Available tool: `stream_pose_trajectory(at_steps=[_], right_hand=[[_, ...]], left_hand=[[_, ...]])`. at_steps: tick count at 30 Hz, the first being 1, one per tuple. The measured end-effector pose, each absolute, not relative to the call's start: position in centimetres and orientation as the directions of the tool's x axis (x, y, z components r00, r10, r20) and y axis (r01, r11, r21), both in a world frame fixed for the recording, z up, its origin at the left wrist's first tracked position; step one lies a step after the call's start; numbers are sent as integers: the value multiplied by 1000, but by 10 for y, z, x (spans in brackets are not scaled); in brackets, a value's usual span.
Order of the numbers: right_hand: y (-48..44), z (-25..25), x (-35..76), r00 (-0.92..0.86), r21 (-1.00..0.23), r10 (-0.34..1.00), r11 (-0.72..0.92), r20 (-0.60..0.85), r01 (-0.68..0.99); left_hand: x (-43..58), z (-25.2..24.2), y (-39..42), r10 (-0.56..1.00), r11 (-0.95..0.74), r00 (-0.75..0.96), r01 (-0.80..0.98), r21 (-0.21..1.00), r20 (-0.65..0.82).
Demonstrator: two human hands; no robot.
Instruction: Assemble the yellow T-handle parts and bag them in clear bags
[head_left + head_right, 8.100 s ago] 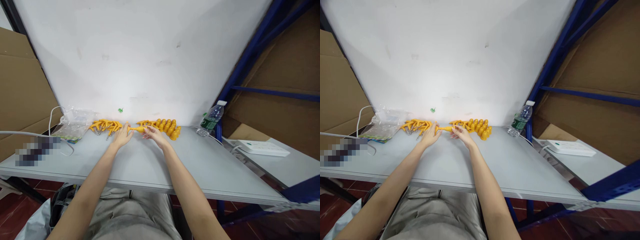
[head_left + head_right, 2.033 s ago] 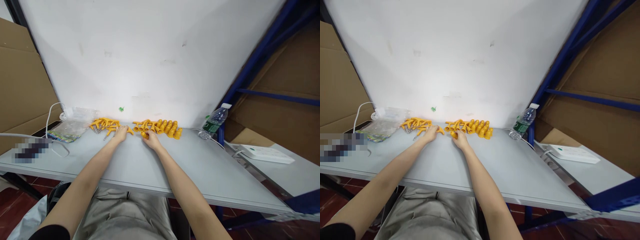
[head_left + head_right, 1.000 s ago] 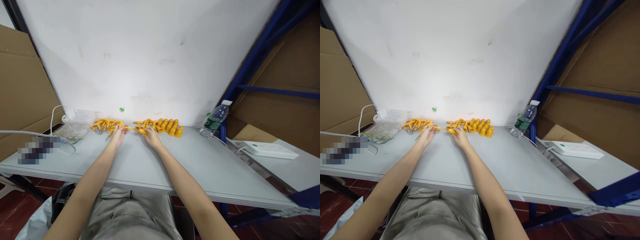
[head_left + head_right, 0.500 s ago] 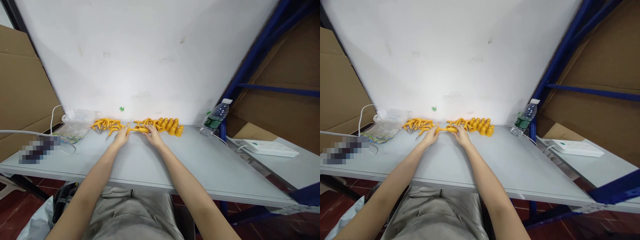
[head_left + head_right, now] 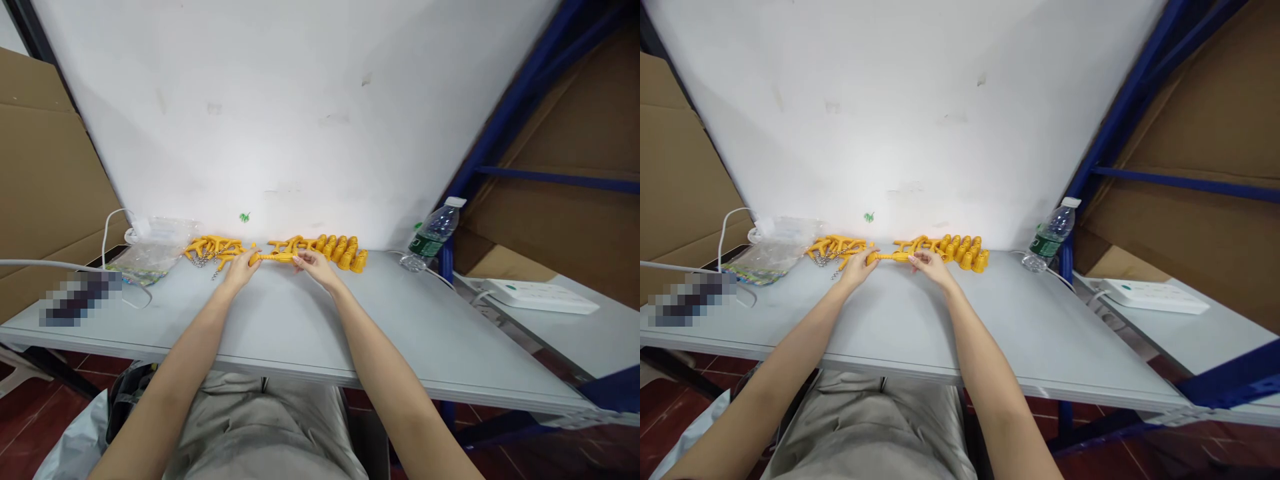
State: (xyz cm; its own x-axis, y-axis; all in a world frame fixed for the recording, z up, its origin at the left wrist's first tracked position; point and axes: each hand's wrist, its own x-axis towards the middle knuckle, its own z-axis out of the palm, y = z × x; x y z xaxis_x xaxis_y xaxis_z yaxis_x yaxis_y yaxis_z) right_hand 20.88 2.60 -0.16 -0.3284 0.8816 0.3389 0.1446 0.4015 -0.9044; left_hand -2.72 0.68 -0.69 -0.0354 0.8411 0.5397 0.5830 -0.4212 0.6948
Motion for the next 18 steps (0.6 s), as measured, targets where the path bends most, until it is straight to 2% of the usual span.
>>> stream_pose_trajectory(at_steps=[4,7,10,13,18], right_hand=[[18,5,200,-266,-943,932,293,244,159],[16,5,196,-226,-959,951,245,210,141],[15,6,197,-276,-966,939,239,204,100],[14,7,201,-341,-967,914,251,221,45],[16,4,201,-335,-959,915,268,225,89]], left_hand=[[-24,-3,4,840,-444,-88,455,772,536],[-24,-3,4,851,-411,-79,515,752,519],[-25,-5,5,856,-383,-56,600,703,514],[-26,-7,7,854,-383,-50,612,692,518],[-26,-9,7,843,-395,-10,667,631,539]])
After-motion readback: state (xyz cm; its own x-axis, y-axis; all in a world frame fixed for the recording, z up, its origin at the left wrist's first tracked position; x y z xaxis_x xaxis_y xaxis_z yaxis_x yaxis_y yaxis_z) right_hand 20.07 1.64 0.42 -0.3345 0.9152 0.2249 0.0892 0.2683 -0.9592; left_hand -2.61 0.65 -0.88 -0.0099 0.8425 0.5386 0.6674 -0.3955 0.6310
